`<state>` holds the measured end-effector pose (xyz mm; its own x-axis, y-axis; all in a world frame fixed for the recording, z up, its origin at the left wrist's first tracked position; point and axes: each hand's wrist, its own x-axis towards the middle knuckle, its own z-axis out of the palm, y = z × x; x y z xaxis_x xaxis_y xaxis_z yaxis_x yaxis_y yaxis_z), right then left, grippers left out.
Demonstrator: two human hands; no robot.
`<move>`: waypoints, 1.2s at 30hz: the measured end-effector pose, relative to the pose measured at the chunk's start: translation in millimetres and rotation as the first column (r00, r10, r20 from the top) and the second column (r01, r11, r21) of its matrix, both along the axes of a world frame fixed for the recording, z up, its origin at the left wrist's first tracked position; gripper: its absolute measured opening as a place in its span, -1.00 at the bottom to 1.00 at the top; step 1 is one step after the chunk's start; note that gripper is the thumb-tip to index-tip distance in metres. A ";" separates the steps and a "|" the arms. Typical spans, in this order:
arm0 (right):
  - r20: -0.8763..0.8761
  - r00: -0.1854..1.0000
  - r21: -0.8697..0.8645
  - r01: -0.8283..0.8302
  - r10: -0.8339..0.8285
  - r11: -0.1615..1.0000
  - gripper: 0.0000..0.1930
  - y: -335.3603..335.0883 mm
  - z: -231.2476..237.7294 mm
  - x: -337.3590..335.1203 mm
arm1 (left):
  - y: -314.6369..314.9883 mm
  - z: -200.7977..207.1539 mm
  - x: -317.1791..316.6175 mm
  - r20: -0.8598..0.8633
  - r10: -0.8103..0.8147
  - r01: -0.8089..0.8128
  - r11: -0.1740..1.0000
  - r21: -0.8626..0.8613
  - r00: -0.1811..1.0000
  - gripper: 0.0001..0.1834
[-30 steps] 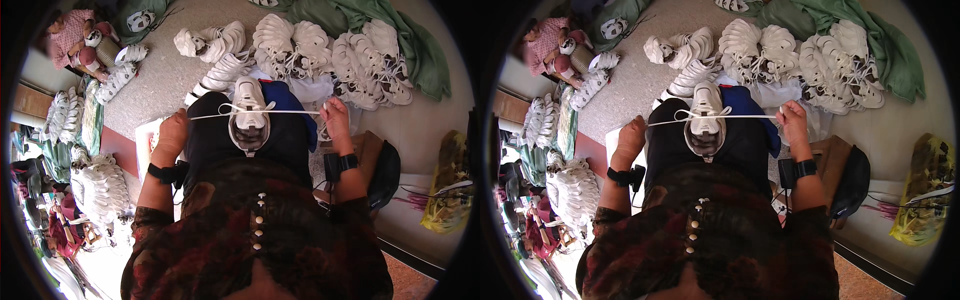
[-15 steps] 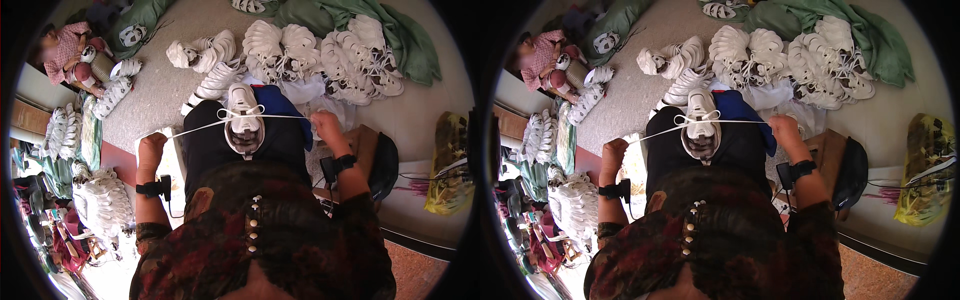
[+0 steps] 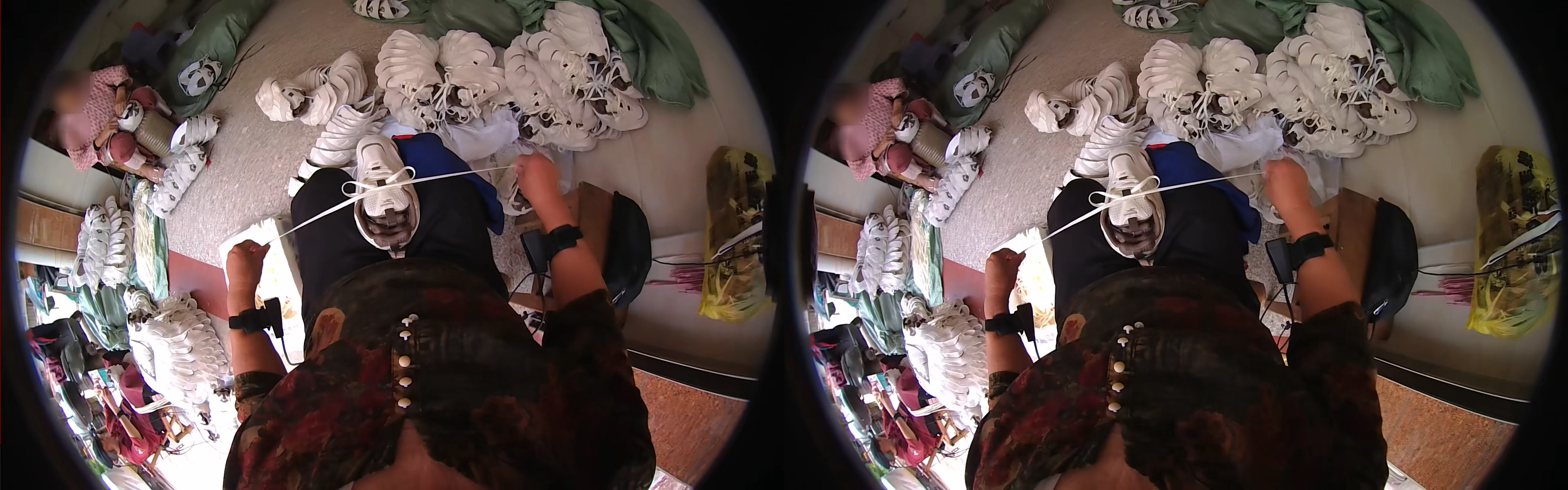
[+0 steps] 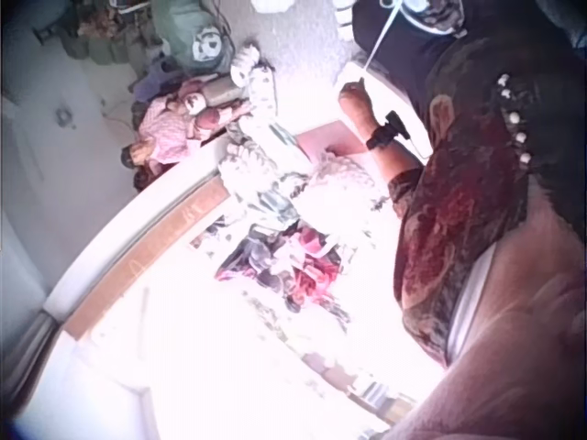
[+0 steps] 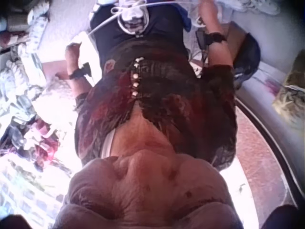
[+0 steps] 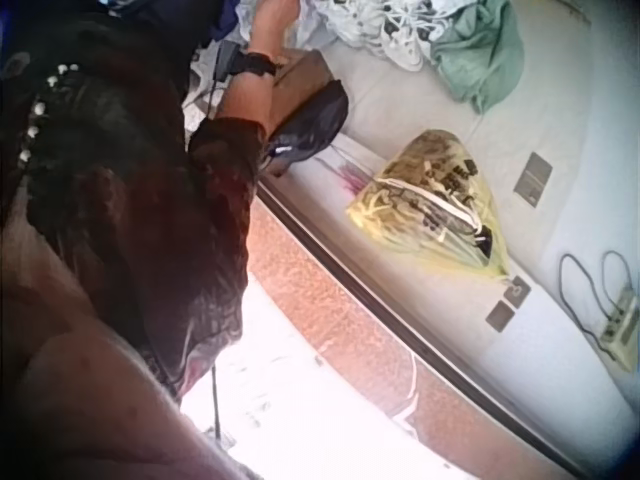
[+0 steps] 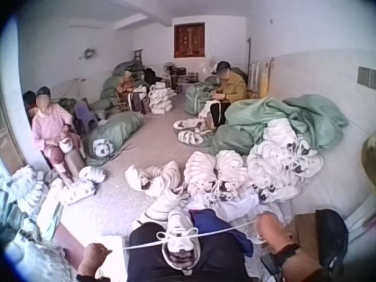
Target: The recorder is lacing white athletic shoes while sitting on the floor in a workshop.
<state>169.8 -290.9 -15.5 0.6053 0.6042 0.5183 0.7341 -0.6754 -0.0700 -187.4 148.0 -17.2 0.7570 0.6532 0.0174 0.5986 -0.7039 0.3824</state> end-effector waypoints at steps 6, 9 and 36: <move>-0.809 -0.127 0.456 0.481 0.574 0.749 -0.87 78.8 5.0 -45.5 | -70.7 20.4 64.3 0.328 0.345 0.365 -0.044 -0.930 0.879 -0.85; -0.786 -0.115 0.530 0.380 0.608 0.758 -0.90 121.3 -1.9 -67.8 | -107.1 36.3 108.5 0.287 0.075 0.278 0.110 -0.954 0.955 -0.92; -0.571 0.767 0.482 0.023 0.294 0.876 -0.88 155.3 -17.7 -105.3 | -152.3 12.8 168.1 0.217 -0.090 0.227 0.603 -0.765 0.972 -0.88</move>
<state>64.5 -135.6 -33.1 0.8102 0.5091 0.2904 0.5027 -0.3490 -0.7909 -19.3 -4.3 -4.4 0.8828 0.3397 -0.3245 0.3983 -0.1750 0.9004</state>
